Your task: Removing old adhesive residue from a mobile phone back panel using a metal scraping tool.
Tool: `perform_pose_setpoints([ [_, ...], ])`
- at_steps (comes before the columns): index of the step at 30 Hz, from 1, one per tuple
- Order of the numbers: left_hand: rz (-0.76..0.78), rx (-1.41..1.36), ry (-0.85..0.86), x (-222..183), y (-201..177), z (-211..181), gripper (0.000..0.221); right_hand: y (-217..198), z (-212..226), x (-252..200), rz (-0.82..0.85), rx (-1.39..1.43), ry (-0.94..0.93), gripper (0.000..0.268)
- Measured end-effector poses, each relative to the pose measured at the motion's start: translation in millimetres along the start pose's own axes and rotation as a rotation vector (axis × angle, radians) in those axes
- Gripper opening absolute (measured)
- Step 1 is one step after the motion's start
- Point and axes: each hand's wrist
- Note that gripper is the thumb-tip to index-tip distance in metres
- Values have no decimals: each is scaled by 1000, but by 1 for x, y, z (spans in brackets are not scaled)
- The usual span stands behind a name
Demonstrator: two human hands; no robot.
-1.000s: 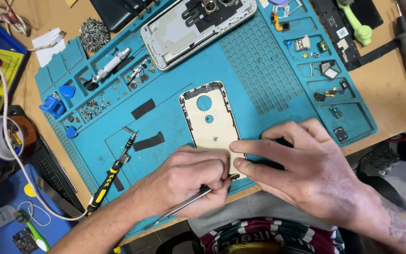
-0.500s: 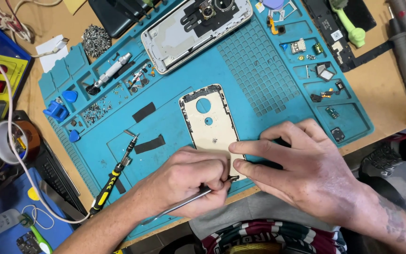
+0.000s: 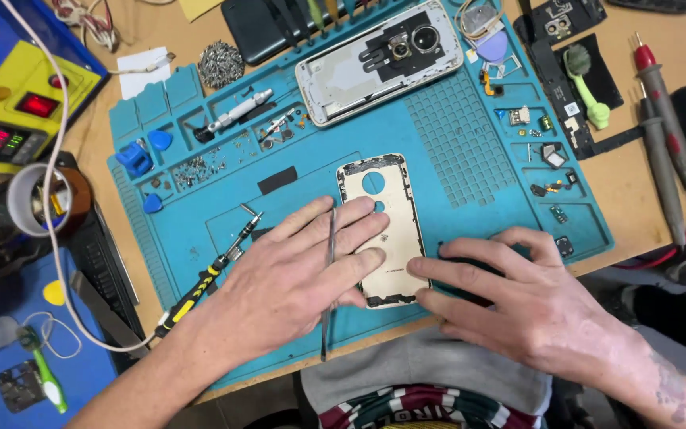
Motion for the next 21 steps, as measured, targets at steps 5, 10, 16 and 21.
perform_pose_setpoints([
  [5,-105,-108,18,-18,32,8,79,-10,-2,4,165,-6,-84,33],
  [10,-232,-218,31,-24,51,15,69,-12,-13,11,332,-29,-132,40],
  [16,-262,-239,38,-26,65,18,87,-11,-25,23,446,-70,-202,35],
  [21,-379,-362,-48,-27,80,13,87,-7,-32,22,433,-130,-268,35],
])
Point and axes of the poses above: each hand's wrist, its own x-axis towards the middle knuckle, its own y-axis out of the palm, z = x × y, and after that the axes turned 1 degree about y, right-handed
